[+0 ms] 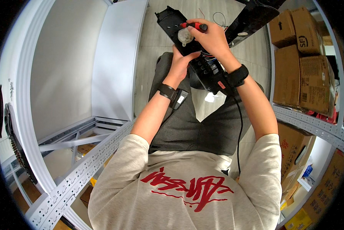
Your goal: The person sits on the floor and uses a screwdriver to attach a small white circular component to a black plastic housing. They manipulate wires and tighten screws to secure the part.
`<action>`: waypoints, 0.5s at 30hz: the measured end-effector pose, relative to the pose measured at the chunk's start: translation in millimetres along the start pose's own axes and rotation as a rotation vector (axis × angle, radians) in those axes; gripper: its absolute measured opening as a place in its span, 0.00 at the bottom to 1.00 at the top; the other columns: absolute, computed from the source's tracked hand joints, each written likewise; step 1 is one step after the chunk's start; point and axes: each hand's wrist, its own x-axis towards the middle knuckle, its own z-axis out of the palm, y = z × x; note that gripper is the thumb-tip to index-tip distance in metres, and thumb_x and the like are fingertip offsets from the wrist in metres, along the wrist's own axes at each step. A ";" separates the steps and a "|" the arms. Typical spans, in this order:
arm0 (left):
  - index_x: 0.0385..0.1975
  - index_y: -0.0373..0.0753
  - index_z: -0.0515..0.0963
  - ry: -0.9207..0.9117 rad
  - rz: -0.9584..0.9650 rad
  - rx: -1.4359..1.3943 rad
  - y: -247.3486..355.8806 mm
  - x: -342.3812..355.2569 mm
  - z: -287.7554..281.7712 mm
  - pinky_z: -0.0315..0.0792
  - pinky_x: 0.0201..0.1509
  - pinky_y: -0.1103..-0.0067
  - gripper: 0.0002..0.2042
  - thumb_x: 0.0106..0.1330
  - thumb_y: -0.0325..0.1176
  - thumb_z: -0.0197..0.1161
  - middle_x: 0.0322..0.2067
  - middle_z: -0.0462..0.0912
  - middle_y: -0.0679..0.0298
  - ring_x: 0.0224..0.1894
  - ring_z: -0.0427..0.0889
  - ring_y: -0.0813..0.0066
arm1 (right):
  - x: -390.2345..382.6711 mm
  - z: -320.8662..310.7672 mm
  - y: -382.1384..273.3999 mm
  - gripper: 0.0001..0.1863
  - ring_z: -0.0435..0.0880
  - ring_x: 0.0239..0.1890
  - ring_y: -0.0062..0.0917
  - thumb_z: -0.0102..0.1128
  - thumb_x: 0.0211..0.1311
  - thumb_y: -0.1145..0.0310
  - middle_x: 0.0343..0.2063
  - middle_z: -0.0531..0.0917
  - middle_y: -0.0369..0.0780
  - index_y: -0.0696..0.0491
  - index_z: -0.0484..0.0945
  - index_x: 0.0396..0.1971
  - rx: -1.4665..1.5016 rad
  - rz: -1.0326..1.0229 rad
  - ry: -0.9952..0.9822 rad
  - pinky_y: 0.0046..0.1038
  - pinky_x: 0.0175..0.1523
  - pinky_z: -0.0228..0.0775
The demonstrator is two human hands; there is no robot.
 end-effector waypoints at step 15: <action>0.63 0.35 0.55 0.013 -0.046 0.031 5.4 -1.6 2.4 0.73 0.62 0.73 0.37 0.56 0.16 0.70 0.59 0.69 0.58 0.61 0.72 0.66 | 0.3 5.1 1.5 0.16 0.86 0.32 0.24 0.65 0.62 0.61 0.32 0.88 0.41 0.46 0.86 0.49 -0.080 -0.016 0.008 0.26 0.41 0.78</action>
